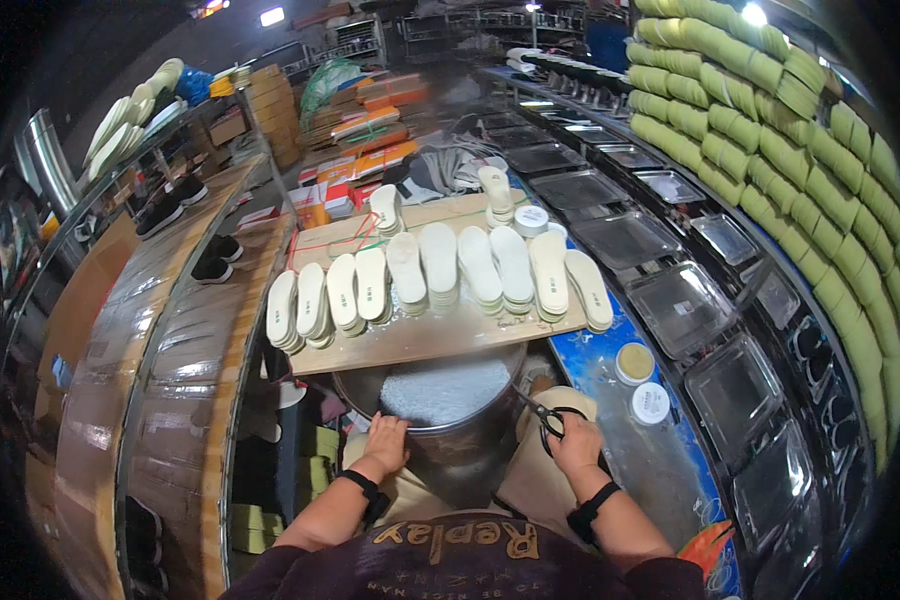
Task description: Assembling shoes by inserting insoles and using scissors to adjust materials before placing completed uppers on a conveyor belt.
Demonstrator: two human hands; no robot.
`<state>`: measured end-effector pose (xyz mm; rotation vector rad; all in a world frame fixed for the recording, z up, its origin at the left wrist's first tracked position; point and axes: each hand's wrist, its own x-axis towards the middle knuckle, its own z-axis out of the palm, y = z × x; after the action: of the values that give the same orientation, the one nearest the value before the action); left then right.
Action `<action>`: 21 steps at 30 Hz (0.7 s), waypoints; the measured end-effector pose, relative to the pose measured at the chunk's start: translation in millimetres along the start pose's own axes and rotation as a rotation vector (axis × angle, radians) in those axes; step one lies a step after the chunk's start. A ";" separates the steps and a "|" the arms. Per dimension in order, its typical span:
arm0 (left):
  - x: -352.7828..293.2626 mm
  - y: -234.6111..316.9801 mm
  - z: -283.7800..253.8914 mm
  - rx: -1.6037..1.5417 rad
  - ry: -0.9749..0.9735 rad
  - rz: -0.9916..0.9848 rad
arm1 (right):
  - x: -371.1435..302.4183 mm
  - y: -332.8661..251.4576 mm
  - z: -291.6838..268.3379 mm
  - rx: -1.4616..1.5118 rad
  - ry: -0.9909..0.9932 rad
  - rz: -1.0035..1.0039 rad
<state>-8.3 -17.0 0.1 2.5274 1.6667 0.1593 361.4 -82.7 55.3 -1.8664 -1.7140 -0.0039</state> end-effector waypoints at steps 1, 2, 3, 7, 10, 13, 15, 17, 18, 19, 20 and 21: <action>0.6 0.0 1.0 0.009 0.000 -0.006 | -1.3 1.5 0.2 0.015 0.000 0.004; 1.1 0.0 1.7 0.019 -0.003 -0.008 | -2.8 2.6 -0.2 0.020 0.004 0.006; 2.2 0.0 2.1 0.064 -0.038 -0.019 | -2.6 3.5 -0.4 0.018 -0.019 0.035; 4.0 0.0 2.4 0.101 -0.062 0.000 | -1.6 5.4 -3.0 0.080 0.007 0.079; 5.6 0.0 3.6 0.119 -0.072 -0.002 | -0.7 8.1 -5.1 0.159 -0.022 0.084; 7.5 -1.3 8.5 0.151 -0.077 0.003 | 2.7 15.1 -3.3 0.280 -0.084 0.165; 9.0 -4.7 13.5 0.160 -0.076 0.009 | 6.7 25.2 -1.7 0.404 -0.133 0.238; 11.5 -9.7 18.9 0.152 -0.075 0.010 | 8.2 43.6 -6.3 0.425 -0.116 0.316; 13.1 -12.2 22.0 0.133 -0.043 0.010 | 7.1 55.0 -11.0 0.362 -0.100 0.346; 13.1 -14.8 24.9 0.116 -0.016 0.019 | 5.1 67.2 -17.2 0.305 -0.092 0.373; 13.5 -16.8 28.1 0.105 0.027 0.013 | 1.0 83.9 -28.3 0.241 0.005 0.395; 13.6 -18.7 30.9 0.094 0.058 0.019 | -5.9 103.0 -43.1 0.176 0.096 0.415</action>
<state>-15.5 1.8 -32.9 2.6315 1.7102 0.1607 470.5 -105.0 45.3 -2.0157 -1.1974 0.2116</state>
